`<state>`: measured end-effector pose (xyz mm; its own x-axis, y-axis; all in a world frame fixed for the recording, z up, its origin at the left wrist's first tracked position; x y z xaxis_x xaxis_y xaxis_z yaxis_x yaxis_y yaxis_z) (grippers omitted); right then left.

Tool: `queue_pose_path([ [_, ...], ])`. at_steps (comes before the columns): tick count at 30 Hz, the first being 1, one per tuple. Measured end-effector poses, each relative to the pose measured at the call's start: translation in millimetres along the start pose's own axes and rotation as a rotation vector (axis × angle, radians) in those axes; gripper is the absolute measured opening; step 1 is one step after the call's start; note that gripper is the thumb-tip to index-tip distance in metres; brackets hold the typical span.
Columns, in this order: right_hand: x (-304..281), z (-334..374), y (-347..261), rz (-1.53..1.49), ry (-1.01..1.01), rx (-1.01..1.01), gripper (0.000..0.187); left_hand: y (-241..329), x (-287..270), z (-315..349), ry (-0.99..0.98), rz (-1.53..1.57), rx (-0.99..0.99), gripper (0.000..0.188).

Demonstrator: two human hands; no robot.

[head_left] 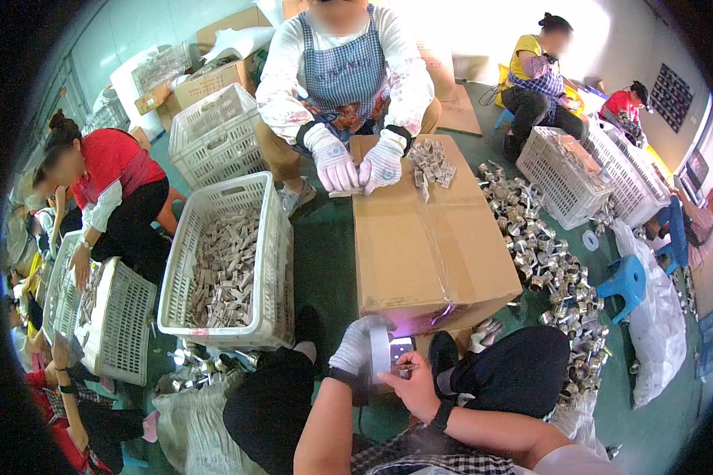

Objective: The recorder is assembling small metal hardware components (door handles or locks) and placing them on a cardboard box, working alongside several other people in a factory setting.

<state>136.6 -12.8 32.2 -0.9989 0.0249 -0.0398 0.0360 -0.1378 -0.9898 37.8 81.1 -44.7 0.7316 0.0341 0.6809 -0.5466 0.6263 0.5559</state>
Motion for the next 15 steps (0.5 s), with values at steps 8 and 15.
queue_pose_path([
  [8, -3, -1, -4, 0.090, -0.002, -0.066, 0.034, -1, 5, -3, -0.027, 0.055, -0.035, 0.021],
  [15, -2, 9, 8, 0.025, -0.010, -0.023, 0.034, -17, -3, 2, 0.022, 0.158, -0.118, 0.021],
])
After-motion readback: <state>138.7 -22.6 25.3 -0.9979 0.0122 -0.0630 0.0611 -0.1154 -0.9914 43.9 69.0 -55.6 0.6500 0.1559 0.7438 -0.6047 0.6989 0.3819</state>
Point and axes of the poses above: each hand's wrist, its own z-axis away from the middle knuckle, its own x-axis out of the palm, y = z × x, the point moved 10 cm from there along -z, towards the middle knuckle, and after that the axes turned 3 degrees about -x, right-handed, at the moved point
